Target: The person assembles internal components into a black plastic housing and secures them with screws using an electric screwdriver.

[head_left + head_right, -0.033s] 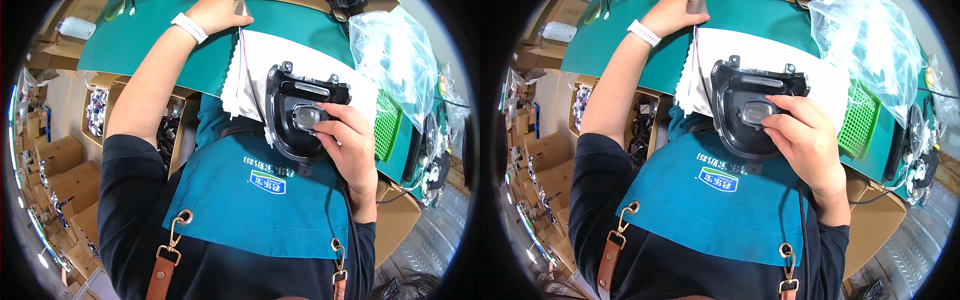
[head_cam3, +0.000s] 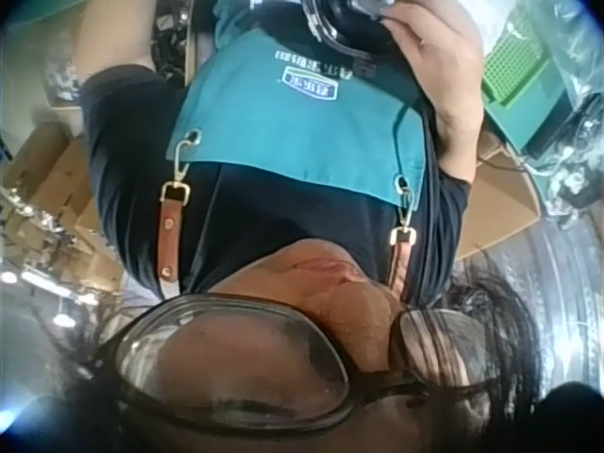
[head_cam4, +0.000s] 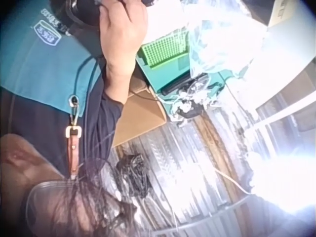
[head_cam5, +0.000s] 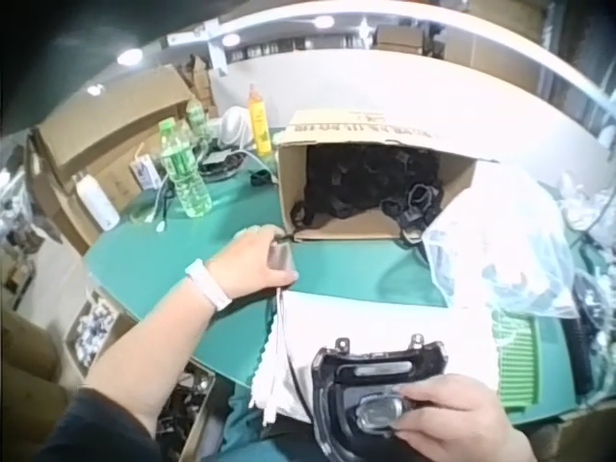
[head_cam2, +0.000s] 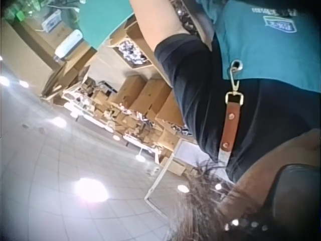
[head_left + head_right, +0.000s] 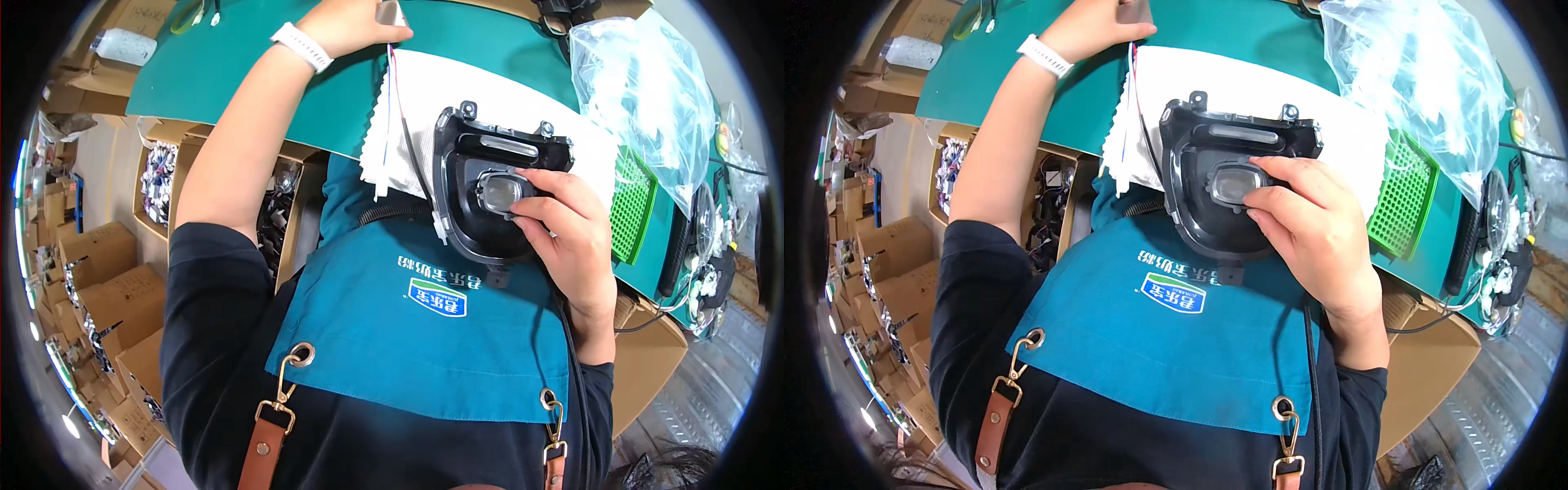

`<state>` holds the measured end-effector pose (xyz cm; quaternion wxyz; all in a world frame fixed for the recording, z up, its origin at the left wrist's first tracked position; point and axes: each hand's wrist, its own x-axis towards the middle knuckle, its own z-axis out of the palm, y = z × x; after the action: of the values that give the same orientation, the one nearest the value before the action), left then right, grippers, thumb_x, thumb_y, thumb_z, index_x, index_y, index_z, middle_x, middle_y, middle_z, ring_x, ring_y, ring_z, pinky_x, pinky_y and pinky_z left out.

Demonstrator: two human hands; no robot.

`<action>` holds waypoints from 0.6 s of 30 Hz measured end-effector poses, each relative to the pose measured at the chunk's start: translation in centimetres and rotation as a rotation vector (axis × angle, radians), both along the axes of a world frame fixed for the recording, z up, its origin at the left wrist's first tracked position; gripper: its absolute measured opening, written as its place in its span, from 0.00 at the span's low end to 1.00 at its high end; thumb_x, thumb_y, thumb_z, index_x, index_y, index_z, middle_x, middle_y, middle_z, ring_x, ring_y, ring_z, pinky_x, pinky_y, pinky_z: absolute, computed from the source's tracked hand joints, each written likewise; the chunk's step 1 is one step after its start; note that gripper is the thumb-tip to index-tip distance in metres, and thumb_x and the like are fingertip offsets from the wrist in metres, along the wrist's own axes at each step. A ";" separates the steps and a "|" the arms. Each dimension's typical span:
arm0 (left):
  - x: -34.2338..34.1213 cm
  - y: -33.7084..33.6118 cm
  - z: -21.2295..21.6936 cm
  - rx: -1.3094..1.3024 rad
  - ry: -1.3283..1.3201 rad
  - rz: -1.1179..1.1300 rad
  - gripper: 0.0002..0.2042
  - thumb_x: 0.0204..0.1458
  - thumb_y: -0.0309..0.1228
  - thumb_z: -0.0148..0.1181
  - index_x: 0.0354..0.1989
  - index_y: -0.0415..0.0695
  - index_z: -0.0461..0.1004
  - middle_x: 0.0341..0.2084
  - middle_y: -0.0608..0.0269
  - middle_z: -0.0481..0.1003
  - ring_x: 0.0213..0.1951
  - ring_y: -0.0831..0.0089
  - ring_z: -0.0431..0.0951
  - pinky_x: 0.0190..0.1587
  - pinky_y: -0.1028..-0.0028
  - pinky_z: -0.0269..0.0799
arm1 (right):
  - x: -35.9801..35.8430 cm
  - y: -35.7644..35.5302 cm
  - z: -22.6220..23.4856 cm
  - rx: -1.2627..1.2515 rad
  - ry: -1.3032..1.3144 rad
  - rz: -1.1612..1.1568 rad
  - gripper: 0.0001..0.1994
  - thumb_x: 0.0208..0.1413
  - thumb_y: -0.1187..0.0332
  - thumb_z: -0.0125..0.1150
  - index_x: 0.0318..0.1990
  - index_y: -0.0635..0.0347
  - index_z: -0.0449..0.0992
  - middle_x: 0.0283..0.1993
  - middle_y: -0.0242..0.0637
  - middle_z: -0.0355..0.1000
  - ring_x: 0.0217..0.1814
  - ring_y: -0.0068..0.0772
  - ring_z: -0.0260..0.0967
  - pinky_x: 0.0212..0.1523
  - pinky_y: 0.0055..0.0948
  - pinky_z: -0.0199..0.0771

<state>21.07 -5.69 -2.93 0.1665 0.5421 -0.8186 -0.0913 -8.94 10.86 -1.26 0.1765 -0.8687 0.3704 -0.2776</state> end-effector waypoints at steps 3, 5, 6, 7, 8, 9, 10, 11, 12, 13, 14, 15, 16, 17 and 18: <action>0.3 2.4 2.9 0.035 0.102 0.002 0.29 0.42 0.40 0.70 0.51 0.37 0.69 0.46 0.44 0.71 0.49 0.53 0.72 0.54 0.64 0.67 | -0.2 0.0 -0.2 0.019 0.017 -0.025 0.11 0.36 0.79 0.69 0.31 0.60 0.78 0.44 0.40 0.75 0.42 0.42 0.74 0.42 0.35 0.75; 1.6 5.9 5.8 -0.020 0.297 0.013 0.30 0.41 0.38 0.71 0.53 0.39 0.68 0.44 0.54 0.70 0.48 0.64 0.71 0.55 0.67 0.66 | 0.0 -0.2 0.0 0.021 0.015 0.042 0.15 0.36 0.79 0.69 0.36 0.59 0.77 0.43 0.40 0.76 0.42 0.43 0.74 0.42 0.35 0.75; 1.2 7.5 7.0 -0.005 0.482 0.046 0.32 0.40 0.37 0.72 0.54 0.39 0.67 0.44 0.57 0.70 0.48 0.68 0.71 0.55 0.67 0.66 | 0.1 -0.1 0.2 0.025 0.022 0.028 0.15 0.36 0.79 0.69 0.36 0.59 0.77 0.43 0.40 0.76 0.42 0.43 0.74 0.42 0.35 0.75; 0.7 8.9 7.9 -0.017 0.712 0.010 0.35 0.37 0.35 0.74 0.56 0.39 0.66 0.44 0.58 0.70 0.47 0.69 0.70 0.55 0.68 0.66 | 0.3 0.0 0.3 0.042 0.027 0.009 0.19 0.35 0.79 0.70 0.40 0.59 0.77 0.45 0.40 0.75 0.43 0.44 0.73 0.43 0.35 0.75; 0.8 7.7 5.8 -0.027 1.003 0.055 0.42 0.32 0.38 0.79 0.57 0.37 0.64 0.43 0.59 0.70 0.47 0.69 0.70 0.54 0.70 0.67 | -0.2 0.5 0.3 0.057 0.039 -0.057 0.22 0.35 0.79 0.70 0.44 0.58 0.77 0.47 0.40 0.74 0.44 0.45 0.73 0.44 0.36 0.75; -1.6 9.6 6.3 -0.149 1.039 -0.032 0.42 0.33 0.40 0.80 0.57 0.35 0.64 0.46 0.58 0.71 0.47 0.69 0.72 0.52 0.70 0.70 | -0.1 0.5 0.7 0.058 0.036 -0.045 0.22 0.35 0.79 0.70 0.44 0.58 0.77 0.47 0.40 0.74 0.44 0.45 0.73 0.44 0.36 0.75; -4.0 11.9 6.7 -0.270 1.073 -0.121 0.43 0.34 0.43 0.80 0.57 0.33 0.63 0.49 0.57 0.71 0.46 0.69 0.74 0.50 0.70 0.74 | -0.1 0.5 1.0 0.039 0.052 -0.071 0.26 0.34 0.79 0.70 0.48 0.58 0.76 0.51 0.41 0.73 0.46 0.46 0.73 0.44 0.36 0.74; -3.5 12.7 7.2 -0.097 0.824 -0.180 0.41 0.32 0.45 0.76 0.58 0.41 0.68 0.52 0.53 0.71 0.52 0.56 0.71 0.56 0.64 0.66 | -0.2 0.7 1.4 0.019 0.073 -0.107 0.29 0.34 0.78 0.71 0.51 0.58 0.75 0.54 0.42 0.72 0.48 0.47 0.72 0.45 0.36 0.74; -4.4 12.8 6.7 -0.150 0.524 -0.323 0.39 0.31 0.41 0.76 0.56 0.41 0.70 0.51 0.53 0.71 0.51 0.57 0.71 0.54 0.64 0.67 | -1.2 0.8 1.7 0.016 0.097 -0.136 0.31 0.32 0.80 0.70 0.53 0.59 0.75 0.59 0.43 0.68 0.51 0.45 0.71 0.47 0.36 0.73; -6.3 13.3 6.0 -0.219 0.350 -0.377 0.40 0.28 0.40 0.78 0.55 0.41 0.69 0.49 0.53 0.70 0.50 0.57 0.71 0.52 0.64 0.67 | -2.1 1.0 2.0 -0.061 0.052 -0.208 0.32 0.33 0.81 0.69 0.53 0.59 0.75 0.58 0.43 0.69 0.52 0.43 0.71 0.49 0.35 0.72; -7.7 14.1 5.1 -0.136 0.363 -0.363 0.40 0.27 0.38 0.78 0.55 0.42 0.69 0.48 0.53 0.70 0.51 0.56 0.71 0.54 0.64 0.67 | -3.0 0.8 2.3 -0.137 -0.007 -0.261 0.32 0.33 0.82 0.68 0.54 0.59 0.74 0.58 0.43 0.70 0.53 0.40 0.71 0.50 0.33 0.72; -8.6 14.1 4.3 -0.154 0.354 -0.401 0.37 0.29 0.36 0.77 0.54 0.42 0.69 0.47 0.54 0.69 0.50 0.54 0.71 0.54 0.62 0.66 | -4.3 1.3 3.2 -0.160 -0.045 -0.376 0.29 0.38 0.82 0.67 0.54 0.60 0.74 0.57 0.43 0.71 0.53 0.38 0.71 0.51 0.32 0.71; -8.9 14.1 3.5 -0.181 0.341 -0.409 0.35 0.31 0.35 0.76 0.53 0.41 0.69 0.47 0.55 0.70 0.50 0.54 0.71 0.54 0.61 0.66 | -6.1 1.6 4.2 -0.184 -0.085 -0.489 0.26 0.43 0.82 0.65 0.54 0.60 0.74 0.56 0.42 0.72 0.53 0.35 0.71 0.52 0.31 0.70; -9.5 14.3 2.6 -0.186 0.315 -0.403 0.34 0.31 0.36 0.75 0.52 0.41 0.70 0.46 0.55 0.70 0.49 0.55 0.71 0.54 0.61 0.66 | -9.1 1.4 4.6 -0.147 -0.130 -0.563 0.22 0.50 0.79 0.62 0.55 0.60 0.74 0.54 0.41 0.73 0.53 0.33 0.71 0.52 0.29 0.70; -10.0 14.2 2.0 -0.187 0.292 -0.402 0.34 0.32 0.36 0.75 0.51 0.40 0.70 0.46 0.55 0.71 0.49 0.55 0.71 0.54 0.61 0.66 | -12.1 1.0 5.1 -0.107 -0.172 -0.643 0.18 0.56 0.76 0.60 0.55 0.60 0.73 0.52 0.41 0.74 0.52 0.31 0.71 0.52 0.28 0.69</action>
<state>11.09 8.54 -0.94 0.3104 0.3318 -0.8821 -0.1239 -21.08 11.88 3.86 0.0646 -0.6889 0.5940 -0.4104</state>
